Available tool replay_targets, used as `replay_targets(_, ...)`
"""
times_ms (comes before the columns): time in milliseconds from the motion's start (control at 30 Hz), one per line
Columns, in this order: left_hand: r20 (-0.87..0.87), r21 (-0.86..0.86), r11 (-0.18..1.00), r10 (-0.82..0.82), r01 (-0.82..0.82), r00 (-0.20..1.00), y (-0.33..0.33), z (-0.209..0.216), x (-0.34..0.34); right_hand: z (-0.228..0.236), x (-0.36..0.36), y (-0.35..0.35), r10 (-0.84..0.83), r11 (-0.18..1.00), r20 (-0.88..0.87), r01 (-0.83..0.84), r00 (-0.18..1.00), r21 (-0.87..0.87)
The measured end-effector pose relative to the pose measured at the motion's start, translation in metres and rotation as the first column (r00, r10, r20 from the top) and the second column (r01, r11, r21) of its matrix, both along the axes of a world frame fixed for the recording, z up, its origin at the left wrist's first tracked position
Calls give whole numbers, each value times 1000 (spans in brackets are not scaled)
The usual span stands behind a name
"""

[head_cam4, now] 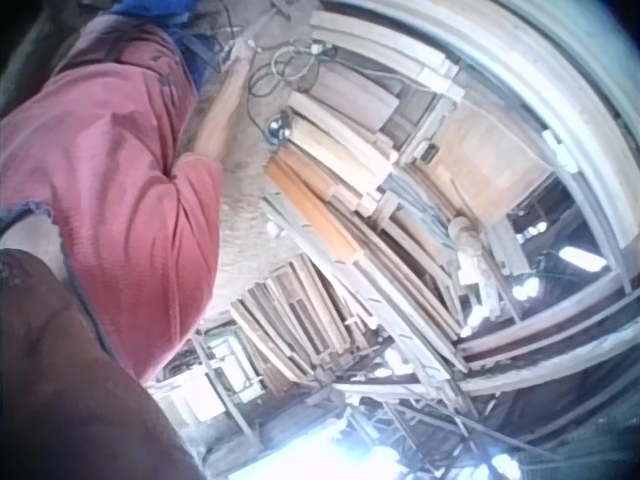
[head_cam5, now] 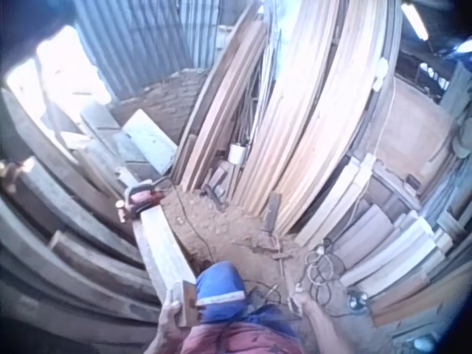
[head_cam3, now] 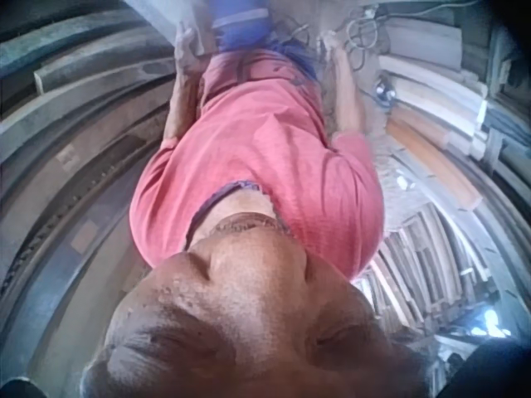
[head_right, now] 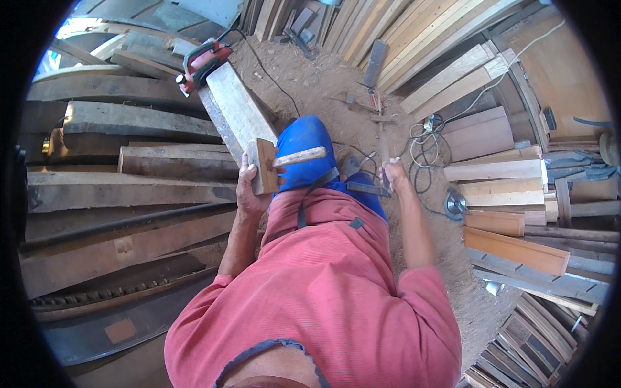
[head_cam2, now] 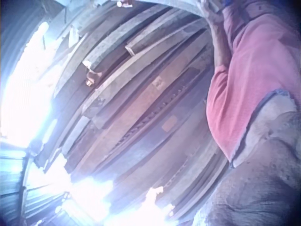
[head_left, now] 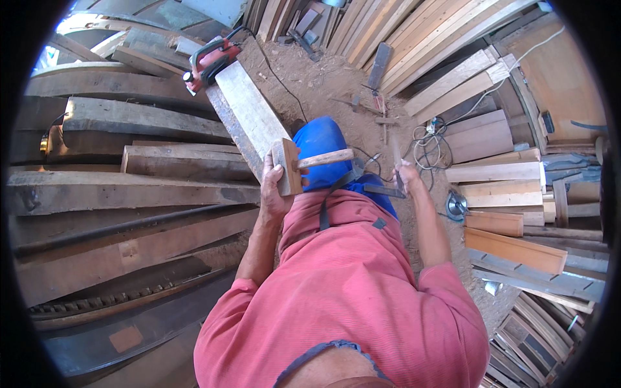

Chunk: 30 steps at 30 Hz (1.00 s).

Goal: The person marks a long wooden beam by hand using a metal square and a marking gauge while in a wood processing area.

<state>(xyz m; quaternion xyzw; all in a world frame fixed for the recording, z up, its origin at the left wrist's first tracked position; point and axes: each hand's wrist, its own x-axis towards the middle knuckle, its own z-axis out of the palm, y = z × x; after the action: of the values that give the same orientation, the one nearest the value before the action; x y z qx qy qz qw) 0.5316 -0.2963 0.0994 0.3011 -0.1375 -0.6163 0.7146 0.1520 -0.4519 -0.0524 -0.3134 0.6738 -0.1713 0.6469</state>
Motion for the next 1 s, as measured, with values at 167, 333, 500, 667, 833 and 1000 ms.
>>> replay_targets(167, 28, -41, 999, 14, -13, 1000, -4, 5, -4, 1, -10, -34, -214, 977, -7, 214, 977, 6)
replay_targets(333, 18, -40, 998, 42, -41, 999, 2, 5, -6, -21, -4, -41, -283, 957, -51, 286, 958, 43)
replay_targets(500, 18, -19, 1000, -11, 11, 1000, -2, 5, -8, -29, -39, -102, -370, 929, 95, 371, 924, 7)
replay_targets(667, 82, -67, 997, 41, -36, 996, -3, -1, -6, 56, 18, -95, -84, 985, -148, 60, 985, -162)
replay_targets(833, 66, -57, 993, 110, -107, 992, -5, -8, -16, 137, 97, -13, 506, 851, 301, -410, 808, -329)
replay_targets(1000, -82, -16, 999, 49, -51, 995, -12, -9, -40, 163, 157, 41, 534, 844, 554, -366, 639, -391)
